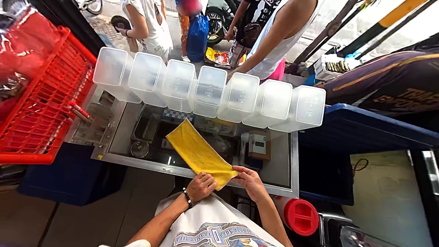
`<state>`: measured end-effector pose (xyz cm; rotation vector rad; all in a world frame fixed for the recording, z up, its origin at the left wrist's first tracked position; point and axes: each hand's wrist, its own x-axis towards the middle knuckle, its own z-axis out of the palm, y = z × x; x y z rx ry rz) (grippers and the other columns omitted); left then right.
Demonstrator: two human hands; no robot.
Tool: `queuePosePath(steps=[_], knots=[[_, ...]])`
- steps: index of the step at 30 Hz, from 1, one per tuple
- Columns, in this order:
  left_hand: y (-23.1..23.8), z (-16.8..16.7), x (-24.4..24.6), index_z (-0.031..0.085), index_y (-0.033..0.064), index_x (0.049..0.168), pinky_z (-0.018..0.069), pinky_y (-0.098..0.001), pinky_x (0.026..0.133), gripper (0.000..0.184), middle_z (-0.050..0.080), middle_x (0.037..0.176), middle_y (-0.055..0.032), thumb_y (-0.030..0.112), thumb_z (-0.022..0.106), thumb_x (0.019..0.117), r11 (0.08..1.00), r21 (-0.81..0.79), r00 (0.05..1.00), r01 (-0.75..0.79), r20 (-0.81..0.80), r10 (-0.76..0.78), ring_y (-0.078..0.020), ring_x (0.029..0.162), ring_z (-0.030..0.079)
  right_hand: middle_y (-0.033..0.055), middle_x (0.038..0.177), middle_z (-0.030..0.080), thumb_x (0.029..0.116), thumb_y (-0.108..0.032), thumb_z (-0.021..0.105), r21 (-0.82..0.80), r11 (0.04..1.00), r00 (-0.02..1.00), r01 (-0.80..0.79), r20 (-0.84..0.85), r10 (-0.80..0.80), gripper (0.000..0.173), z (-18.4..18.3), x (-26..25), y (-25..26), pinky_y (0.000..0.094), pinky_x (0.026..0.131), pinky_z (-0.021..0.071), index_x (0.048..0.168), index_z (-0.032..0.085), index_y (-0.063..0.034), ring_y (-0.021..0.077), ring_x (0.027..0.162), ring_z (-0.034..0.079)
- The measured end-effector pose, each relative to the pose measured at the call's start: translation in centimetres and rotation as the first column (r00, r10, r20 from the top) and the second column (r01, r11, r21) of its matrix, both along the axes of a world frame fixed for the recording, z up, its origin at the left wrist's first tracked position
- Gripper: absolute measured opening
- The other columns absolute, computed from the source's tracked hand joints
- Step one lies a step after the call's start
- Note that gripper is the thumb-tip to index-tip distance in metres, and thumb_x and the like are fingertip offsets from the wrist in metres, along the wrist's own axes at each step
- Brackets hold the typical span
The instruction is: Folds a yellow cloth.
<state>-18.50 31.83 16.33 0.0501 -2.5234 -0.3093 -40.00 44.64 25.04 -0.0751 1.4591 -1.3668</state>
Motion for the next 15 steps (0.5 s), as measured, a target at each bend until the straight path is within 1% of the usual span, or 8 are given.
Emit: queuePosePath(steps=[2, 3, 5, 7, 9, 12, 13, 15], knots=[[0.1, 1.2, 0.1, 0.071, 0.0122, 0.099, 0.0513, -0.0351, 0.095, 0.016, 0.072, 0.097, -0.0058, 0.023, 0.058, 0.0995, 0.997, 0.071, 1.0, -0.028, -0.008, 0.028, -0.0201, 0.097, 0.068, 0.0173, 0.122, 0.067, 0.0988, 0.005, 0.038, -0.049, 0.98, 0.967, -0.194, -0.177, 0.183, 0.037, -0.7, -1.1, 0.5, 0.0365, 0.088, 0.0617, 0.124, 0.065, 0.0065, 0.0217, 0.1, 0.071], [0.2, 2.0, 0.2, 0.071, 0.0119, 0.098, 0.0512, -0.0351, 0.096, 0.018, 0.072, 0.097, -0.0058, 0.024, 0.058, 0.0984, 0.992, 0.119, 0.999, -0.052, -0.011, 0.054, -0.0198, 0.097, 0.068, 0.016, 0.125, 0.064, 0.0959, 0.006, 0.04, -0.052, 0.948, 0.906, -0.313, -0.316, 0.282, 0.04, -1.0, -1.8, 0.7, 0.0341, 0.09, 0.0609, 0.125, 0.066, 0.0037, 0.0198, 0.103, 0.069], [0.3, 3.5, 0.4, 0.072, 0.0103, 0.097, 0.0525, -0.0353, 0.096, 0.021, 0.074, 0.096, -0.0065, 0.024, 0.057, 0.0984, 0.971, 0.212, 0.992, -0.113, -0.026, 0.122, -0.0198, 0.096, 0.07, 0.0147, 0.124, 0.064, 0.0945, 0.007, 0.051, -0.001, 0.875, 0.721, -0.483, -0.568, 0.397, 0.037, -0.9, -3.1, 0.4, 0.0298, 0.091, 0.0594, 0.125, 0.071, -0.0024, 0.0169, 0.106, 0.067], [0.7, 4.6, 0.5, 0.073, 0.0094, 0.097, 0.0528, -0.0356, 0.096, 0.023, 0.075, 0.096, -0.0064, 0.024, 0.056, 0.0997, 0.94, 0.293, 0.98, -0.176, -0.036, 0.195, -0.019, 0.096, 0.071, 0.0123, 0.117, 0.068, 0.0924, 0.002, 0.063, 0.06, 0.818, 0.529, -0.572, -0.736, 0.423, 0.031, -0.8, -4.2, 0.1, 0.0269, 0.09, 0.0586, 0.119, 0.075, -0.008, 0.0139, 0.103, 0.068], [0.9, 5.2, 0.5, 0.074, 0.0086, 0.095, 0.0538, -0.0349, 0.095, 0.024, 0.076, 0.094, -0.0057, 0.023, 0.055, 0.1003, 0.914, 0.337, 0.965, -0.226, -0.049, 0.257, -0.0171, 0.093, 0.071, 0.0079, 0.109, 0.072, 0.0897, -0.006, 0.072, 0.045, 0.783, 0.421, -0.62, -0.824, 0.38, 0.024, -1.4, -5.3, -0.5, 0.0274, 0.092, 0.0567, 0.112, 0.079, -0.0119, 0.0113, 0.101, 0.068], [1.0, 6.3, 0.3, 0.075, 0.0086, 0.094, 0.0555, -0.0339, 0.092, 0.025, 0.076, 0.092, -0.0041, 0.023, 0.055, 0.1002, 0.901, 0.342, 0.95, -0.268, -0.061, 0.306, -0.0145, 0.09, 0.072, 0.0046, 0.102, 0.073, 0.084, -0.014, 0.08, -0.025, 0.767, 0.367, -0.641, -0.887, 0.278, 0.017, -1.9, -6.4, -1.9, 0.0323, 0.092, 0.0559, 0.101, 0.082, -0.0159, 0.0127, 0.1, 0.067], [1.0, 6.6, 0.2, 0.075, 0.009, 0.094, 0.0559, -0.0329, 0.092, 0.025, 0.077, 0.091, -0.0033, 0.023, 0.055, 0.0998, 0.902, 0.336, 0.949, -0.269, -0.067, 0.308, -0.0135, 0.09, 0.072, 0.004, 0.102, 0.072, 0.083, -0.016, 0.081, -0.061, 0.763, 0.376, -0.643, -0.893, 0.245, 0.015, -2.0, -6.7, -2.3, 0.0318, 0.093, 0.0545, 0.098, 0.082, -0.0168, 0.0127, 0.102, 0.065], [0.9, 6.9, 0.3, 0.075, 0.0097, 0.095, 0.0564, -0.0304, 0.091, 0.023, 0.077, 0.092, -0.0021, 0.022, 0.056, 0.0992, 0.908, 0.335, 0.953, -0.251, -0.08, 0.293, -0.0114, 0.09, 0.072, 0.0047, 0.11, 0.07, 0.0821, -0.017, 0.081, -0.138, 0.742, 0.421, -0.656, -0.883, 0.208, 0.013, -1.8, -7.1, -2.6, 0.0314, 0.097, 0.0524, 0.095, 0.082, -0.016, 0.0135, 0.109, 0.062]])
